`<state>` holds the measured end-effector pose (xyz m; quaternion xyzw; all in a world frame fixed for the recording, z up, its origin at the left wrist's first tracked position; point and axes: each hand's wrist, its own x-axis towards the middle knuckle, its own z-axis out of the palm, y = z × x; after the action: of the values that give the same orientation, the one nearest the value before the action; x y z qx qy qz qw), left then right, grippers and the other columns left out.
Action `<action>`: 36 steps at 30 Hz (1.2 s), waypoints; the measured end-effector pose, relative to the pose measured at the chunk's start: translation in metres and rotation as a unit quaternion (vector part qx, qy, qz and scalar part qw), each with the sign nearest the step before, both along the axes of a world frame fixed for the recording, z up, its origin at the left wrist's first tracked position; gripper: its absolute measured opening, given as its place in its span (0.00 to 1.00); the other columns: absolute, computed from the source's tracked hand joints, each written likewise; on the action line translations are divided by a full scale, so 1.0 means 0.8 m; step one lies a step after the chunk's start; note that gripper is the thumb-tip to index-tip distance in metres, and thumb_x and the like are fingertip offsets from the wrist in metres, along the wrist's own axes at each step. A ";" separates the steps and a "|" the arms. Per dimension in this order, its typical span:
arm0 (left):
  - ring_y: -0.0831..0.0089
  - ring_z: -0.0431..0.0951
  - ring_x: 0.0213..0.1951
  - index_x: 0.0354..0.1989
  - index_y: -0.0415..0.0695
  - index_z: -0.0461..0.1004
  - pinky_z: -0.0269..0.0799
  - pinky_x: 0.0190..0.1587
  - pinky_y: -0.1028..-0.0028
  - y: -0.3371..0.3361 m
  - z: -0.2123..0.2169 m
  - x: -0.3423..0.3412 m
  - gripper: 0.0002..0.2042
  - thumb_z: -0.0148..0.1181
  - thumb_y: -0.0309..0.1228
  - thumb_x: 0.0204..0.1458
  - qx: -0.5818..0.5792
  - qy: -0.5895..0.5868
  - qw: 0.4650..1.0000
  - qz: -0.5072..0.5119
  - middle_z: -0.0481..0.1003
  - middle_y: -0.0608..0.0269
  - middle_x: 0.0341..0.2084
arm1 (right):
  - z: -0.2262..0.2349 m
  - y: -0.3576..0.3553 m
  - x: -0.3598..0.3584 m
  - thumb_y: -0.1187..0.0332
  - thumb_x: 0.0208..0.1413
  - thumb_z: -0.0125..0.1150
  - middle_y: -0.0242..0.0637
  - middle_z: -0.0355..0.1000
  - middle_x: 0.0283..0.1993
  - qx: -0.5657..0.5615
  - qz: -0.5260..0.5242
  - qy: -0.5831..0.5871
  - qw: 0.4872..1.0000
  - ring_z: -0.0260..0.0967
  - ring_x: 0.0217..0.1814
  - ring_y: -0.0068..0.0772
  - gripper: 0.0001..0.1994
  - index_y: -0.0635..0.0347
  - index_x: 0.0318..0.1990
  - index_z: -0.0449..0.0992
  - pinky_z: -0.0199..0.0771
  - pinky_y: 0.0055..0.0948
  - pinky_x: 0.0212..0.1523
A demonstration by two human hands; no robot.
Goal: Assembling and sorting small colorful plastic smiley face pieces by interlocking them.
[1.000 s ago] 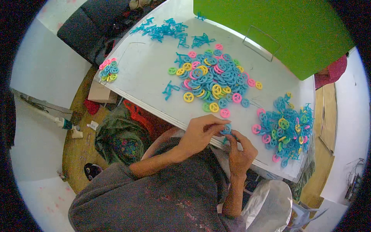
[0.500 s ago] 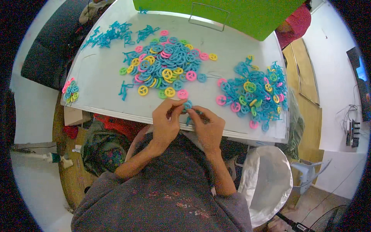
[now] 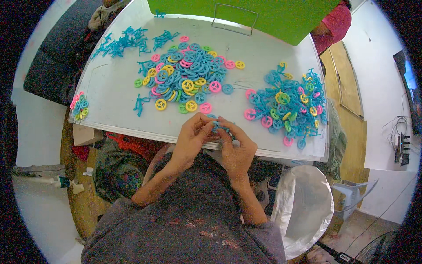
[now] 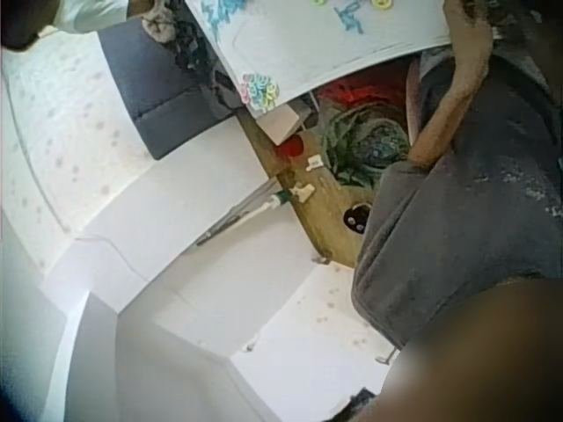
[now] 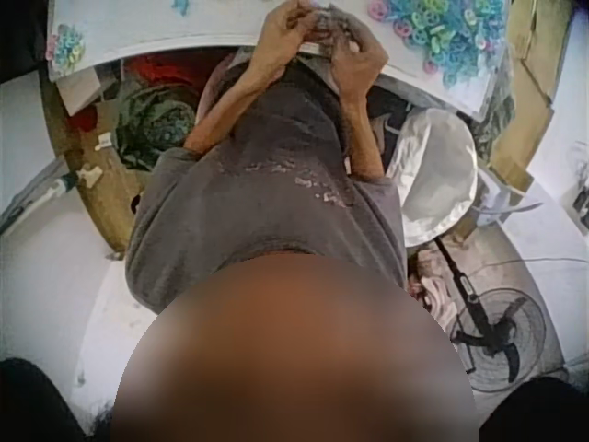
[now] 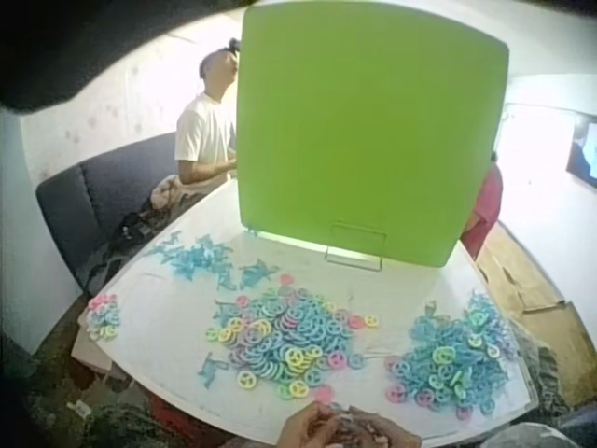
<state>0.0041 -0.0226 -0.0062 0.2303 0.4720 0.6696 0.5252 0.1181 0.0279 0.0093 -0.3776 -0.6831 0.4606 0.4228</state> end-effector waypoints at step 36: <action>0.60 0.64 0.38 0.45 0.43 0.76 0.64 0.43 0.64 0.033 0.019 -0.066 0.18 0.66 0.25 0.41 -0.029 0.722 0.666 0.184 0.67 0.57 0.37 | -0.029 0.014 0.042 0.85 0.48 0.60 0.36 0.73 0.35 -0.114 0.029 0.069 0.991 0.71 0.37 0.24 0.07 0.66 0.33 0.72 0.73 0.23 0.40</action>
<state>-0.0488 0.0037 0.0090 0.5346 0.7555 0.3631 -0.1076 0.1515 0.0395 -0.0139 -0.3705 -0.6058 0.5728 0.4095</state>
